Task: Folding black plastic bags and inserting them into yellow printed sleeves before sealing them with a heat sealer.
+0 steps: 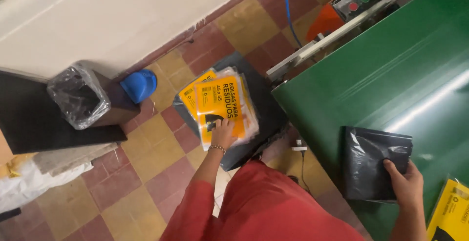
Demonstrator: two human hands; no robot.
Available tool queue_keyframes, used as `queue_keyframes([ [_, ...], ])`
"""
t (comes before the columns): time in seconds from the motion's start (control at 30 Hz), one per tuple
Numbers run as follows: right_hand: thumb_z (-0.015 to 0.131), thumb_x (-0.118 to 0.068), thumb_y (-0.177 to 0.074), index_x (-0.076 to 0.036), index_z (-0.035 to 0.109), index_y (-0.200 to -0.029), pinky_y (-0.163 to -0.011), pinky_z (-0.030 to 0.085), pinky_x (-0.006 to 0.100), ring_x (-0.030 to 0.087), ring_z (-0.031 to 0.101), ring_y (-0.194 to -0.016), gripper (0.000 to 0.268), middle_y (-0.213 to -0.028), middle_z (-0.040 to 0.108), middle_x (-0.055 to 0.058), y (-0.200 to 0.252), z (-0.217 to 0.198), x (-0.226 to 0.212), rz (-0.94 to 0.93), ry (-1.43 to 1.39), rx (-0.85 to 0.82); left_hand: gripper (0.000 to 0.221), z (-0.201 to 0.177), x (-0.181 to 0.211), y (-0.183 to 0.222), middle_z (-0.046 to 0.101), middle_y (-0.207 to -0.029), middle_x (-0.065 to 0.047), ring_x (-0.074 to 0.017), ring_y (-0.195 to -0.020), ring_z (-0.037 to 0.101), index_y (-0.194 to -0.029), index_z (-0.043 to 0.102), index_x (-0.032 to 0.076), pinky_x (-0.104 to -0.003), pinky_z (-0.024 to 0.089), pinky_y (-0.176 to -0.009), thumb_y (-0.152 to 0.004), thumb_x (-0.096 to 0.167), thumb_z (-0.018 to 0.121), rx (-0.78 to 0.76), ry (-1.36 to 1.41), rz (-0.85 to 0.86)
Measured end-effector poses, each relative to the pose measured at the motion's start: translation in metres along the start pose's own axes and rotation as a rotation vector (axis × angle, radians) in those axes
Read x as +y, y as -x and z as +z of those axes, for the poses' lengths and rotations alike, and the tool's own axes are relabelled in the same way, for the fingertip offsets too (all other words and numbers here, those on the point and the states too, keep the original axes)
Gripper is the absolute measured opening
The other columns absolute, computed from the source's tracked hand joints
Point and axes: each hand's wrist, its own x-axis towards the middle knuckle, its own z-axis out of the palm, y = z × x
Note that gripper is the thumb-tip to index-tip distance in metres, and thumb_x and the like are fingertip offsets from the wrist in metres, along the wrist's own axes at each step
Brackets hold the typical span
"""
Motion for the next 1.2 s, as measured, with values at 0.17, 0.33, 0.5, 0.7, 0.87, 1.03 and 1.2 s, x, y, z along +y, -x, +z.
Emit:
queue_keyframes([
  [0.17, 0.072, -0.022, -0.097, -0.001, 0.067, -0.119, -0.081, 0.045, 0.033, 0.016, 0.057, -0.095, 0.031, -0.107, 0.068, 0.009, 0.002, 0.004, 0.001, -0.01, -0.031, 0.035, 0.028, 0.011, -0.011, -0.009, 0.061, -0.109, -0.006, -0.0319, -0.103, 0.051, -0.107, 0.066, 0.013, -0.041, 0.057, -0.07, -0.086, 0.03, 0.076, 0.036, 0.146, 0.014],
  [0.33, 0.071, -0.024, -0.095, -0.001, 0.069, -0.12, -0.081, 0.045, 0.038, 0.022, 0.059, -0.095, 0.034, -0.107, 0.069, 0.014, 0.003, 0.002, -0.007, 0.032, 0.035, 0.04, 0.022, 0.005, -0.028, -0.015, 0.062, -0.089, -0.005, -0.0271, -0.083, 0.053, -0.085, 0.066, 0.011, -0.041, 0.049, -0.083, -0.098, 0.026, 0.059, -0.009, 0.357, 0.079],
  [0.5, 0.071, -0.024, -0.096, -0.001, 0.069, -0.119, -0.078, 0.046, 0.039, 0.023, 0.058, -0.094, 0.033, -0.106, 0.068, 0.014, 0.003, 0.004, -0.002, 0.032, 0.024, 0.051, 0.028, -0.04, -0.053, -0.025, 0.055, -0.068, -0.001, -0.0136, -0.066, 0.054, -0.071, 0.053, 0.014, -0.032, 0.036, -0.061, -0.092, 0.032, 0.053, -0.107, 0.743, -0.08],
  [0.7, 0.071, -0.026, -0.094, -0.002, 0.069, -0.119, -0.079, 0.045, 0.039, 0.024, 0.059, -0.094, 0.035, -0.106, 0.068, 0.015, 0.002, 0.005, -0.002, 0.031, 0.044, 0.053, 0.014, -0.121, -0.092, -0.047, 0.059, -0.081, 0.003, -0.0093, -0.068, 0.057, -0.092, 0.065, 0.018, -0.023, 0.048, -0.06, -0.099, 0.028, 0.058, 0.239, 1.281, -0.453],
  [0.87, 0.071, -0.025, -0.095, -0.001, 0.068, -0.12, -0.081, 0.045, 0.037, 0.02, 0.058, -0.096, 0.035, -0.107, 0.069, 0.013, 0.0, 0.006, 0.007, -0.005, 0.008, 0.048, 0.019, -0.196, -0.075, -0.047, 0.055, -0.075, 0.01, -0.0055, -0.073, 0.05, -0.083, 0.06, 0.021, -0.027, 0.041, -0.072, -0.1, 0.025, 0.054, 0.422, 1.113, -0.207],
  [1.03, 0.07, -0.024, -0.097, -0.001, 0.068, -0.119, -0.076, 0.044, 0.036, 0.017, 0.051, -0.089, 0.032, -0.097, 0.064, 0.009, -0.005, 0.008, 0.019, -0.108, 0.014, 0.024, 0.022, -0.186, -0.067, -0.065, 0.061, -0.079, 0.003, -0.0121, -0.073, 0.056, -0.084, 0.057, 0.016, -0.031, 0.04, -0.066, -0.102, 0.027, 0.049, 0.297, 0.764, 0.053],
  [1.2, 0.068, -0.019, -0.091, -0.006, 0.068, -0.109, -0.071, 0.045, 0.031, 0.013, 0.05, -0.081, 0.023, -0.087, 0.064, 0.003, 0.029, 0.072, -0.089, -0.311, 0.058, -0.253, 0.019, -0.205, -0.043, -0.041, 0.065, -0.077, 0.002, -0.0113, -0.07, 0.058, -0.079, 0.064, 0.015, -0.03, 0.042, -0.065, -0.095, 0.019, 0.054, 0.228, 0.756, 0.075],
])
